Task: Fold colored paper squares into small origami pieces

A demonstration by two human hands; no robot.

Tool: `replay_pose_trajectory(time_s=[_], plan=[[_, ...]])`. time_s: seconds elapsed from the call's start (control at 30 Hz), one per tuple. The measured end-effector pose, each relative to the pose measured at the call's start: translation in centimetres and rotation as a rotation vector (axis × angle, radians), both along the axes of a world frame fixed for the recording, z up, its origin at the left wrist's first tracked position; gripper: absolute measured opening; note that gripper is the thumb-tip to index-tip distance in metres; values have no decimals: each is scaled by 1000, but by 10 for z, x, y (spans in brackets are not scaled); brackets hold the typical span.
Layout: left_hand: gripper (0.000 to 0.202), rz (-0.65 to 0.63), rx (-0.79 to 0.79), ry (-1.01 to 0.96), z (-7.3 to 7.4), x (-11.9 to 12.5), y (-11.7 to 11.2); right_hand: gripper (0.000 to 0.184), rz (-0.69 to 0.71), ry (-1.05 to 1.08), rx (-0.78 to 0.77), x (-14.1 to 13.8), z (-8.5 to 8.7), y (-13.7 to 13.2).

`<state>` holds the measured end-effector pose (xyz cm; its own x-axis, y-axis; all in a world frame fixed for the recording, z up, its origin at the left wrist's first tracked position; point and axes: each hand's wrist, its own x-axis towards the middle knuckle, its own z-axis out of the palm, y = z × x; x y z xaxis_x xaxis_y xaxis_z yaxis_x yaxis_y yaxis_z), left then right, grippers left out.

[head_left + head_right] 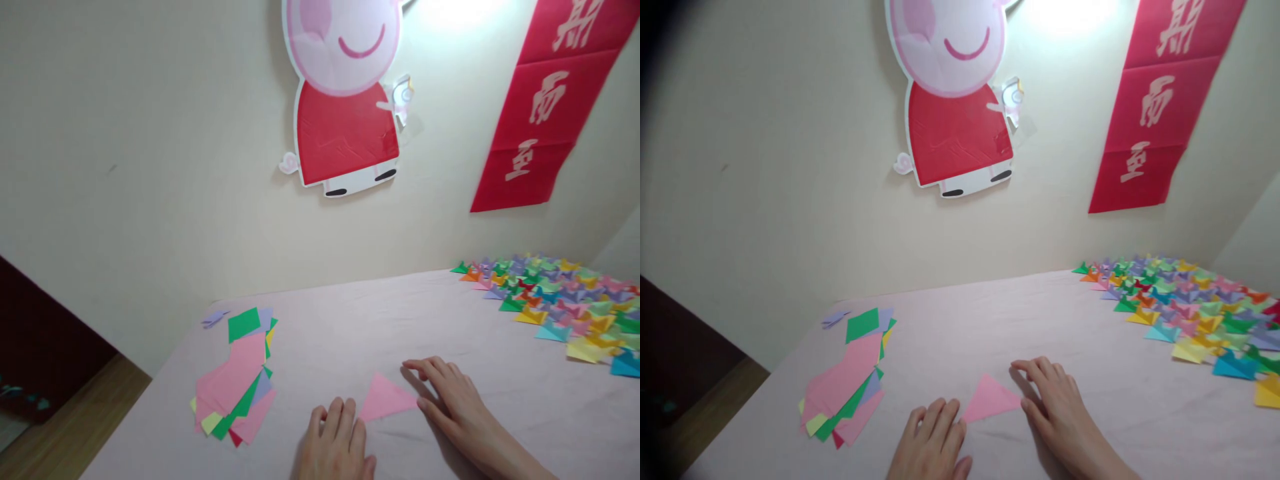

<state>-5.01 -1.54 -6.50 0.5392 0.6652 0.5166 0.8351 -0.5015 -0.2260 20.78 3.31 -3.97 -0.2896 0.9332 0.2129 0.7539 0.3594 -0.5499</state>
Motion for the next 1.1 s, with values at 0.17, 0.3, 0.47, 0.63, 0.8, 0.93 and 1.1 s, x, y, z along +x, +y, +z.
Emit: replay_pose_trajectory(time_s=[0.17,0.3,0.47,0.63,0.8,0.93,1.1], plan=[[31,-9,15,-56,-9,-5,2,35,16,58,-77,10,9,7],[49,52,-72,-135,-6,4,5,21,77,57,-105,-5,23,10],[96,67,-302,-269,8,18,6,37,202,3,-54,-36,30,6],[97,-52,-318,-247,6,11,13,24,322,-40,156,-42,27,15],[57,-146,-158,18,-7,5,18,22,398,-208,283,-25,37,34],[39,-121,41,30,-20,17,9,26,439,-267,345,-11,35,26],[29,-10,24,-9,-14,29,-6,38,504,-320,459,-11,27,-5]])
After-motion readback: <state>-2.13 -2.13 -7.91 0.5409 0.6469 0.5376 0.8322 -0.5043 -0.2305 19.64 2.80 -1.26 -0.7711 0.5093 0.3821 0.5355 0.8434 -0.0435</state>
